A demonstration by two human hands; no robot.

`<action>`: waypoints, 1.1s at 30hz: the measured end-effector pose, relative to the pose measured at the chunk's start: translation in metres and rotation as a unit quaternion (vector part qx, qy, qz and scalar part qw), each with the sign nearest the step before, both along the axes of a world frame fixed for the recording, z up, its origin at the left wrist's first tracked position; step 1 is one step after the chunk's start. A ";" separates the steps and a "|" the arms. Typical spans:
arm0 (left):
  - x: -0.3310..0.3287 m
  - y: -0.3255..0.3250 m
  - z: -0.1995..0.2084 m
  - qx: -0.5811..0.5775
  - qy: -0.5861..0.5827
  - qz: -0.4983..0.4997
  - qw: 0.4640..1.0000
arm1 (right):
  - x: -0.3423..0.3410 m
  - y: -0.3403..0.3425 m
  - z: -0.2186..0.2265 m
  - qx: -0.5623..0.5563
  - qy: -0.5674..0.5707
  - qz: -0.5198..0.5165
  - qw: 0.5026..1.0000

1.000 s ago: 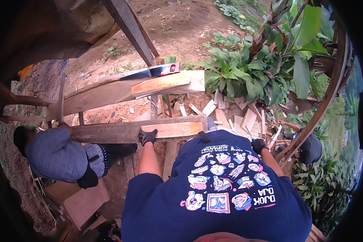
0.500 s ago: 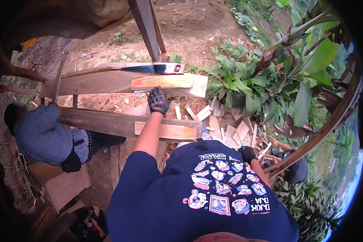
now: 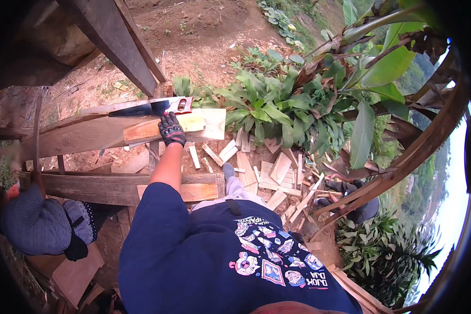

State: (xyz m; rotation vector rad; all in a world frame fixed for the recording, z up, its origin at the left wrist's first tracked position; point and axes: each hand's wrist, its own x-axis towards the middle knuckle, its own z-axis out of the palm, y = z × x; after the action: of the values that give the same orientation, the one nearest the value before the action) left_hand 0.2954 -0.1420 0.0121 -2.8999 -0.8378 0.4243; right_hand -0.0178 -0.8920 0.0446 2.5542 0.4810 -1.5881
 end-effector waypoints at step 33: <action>-0.298 -0.126 0.195 -0.376 -0.408 -0.061 0.830 | 0.300 0.402 0.158 0.316 0.042 -0.228 0.920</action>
State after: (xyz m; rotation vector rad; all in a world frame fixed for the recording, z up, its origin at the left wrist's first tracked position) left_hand -0.0028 -0.2675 0.2071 -3.8938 -0.6061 -0.7591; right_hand 0.2818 -0.4896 0.2026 3.2807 0.4930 -1.9493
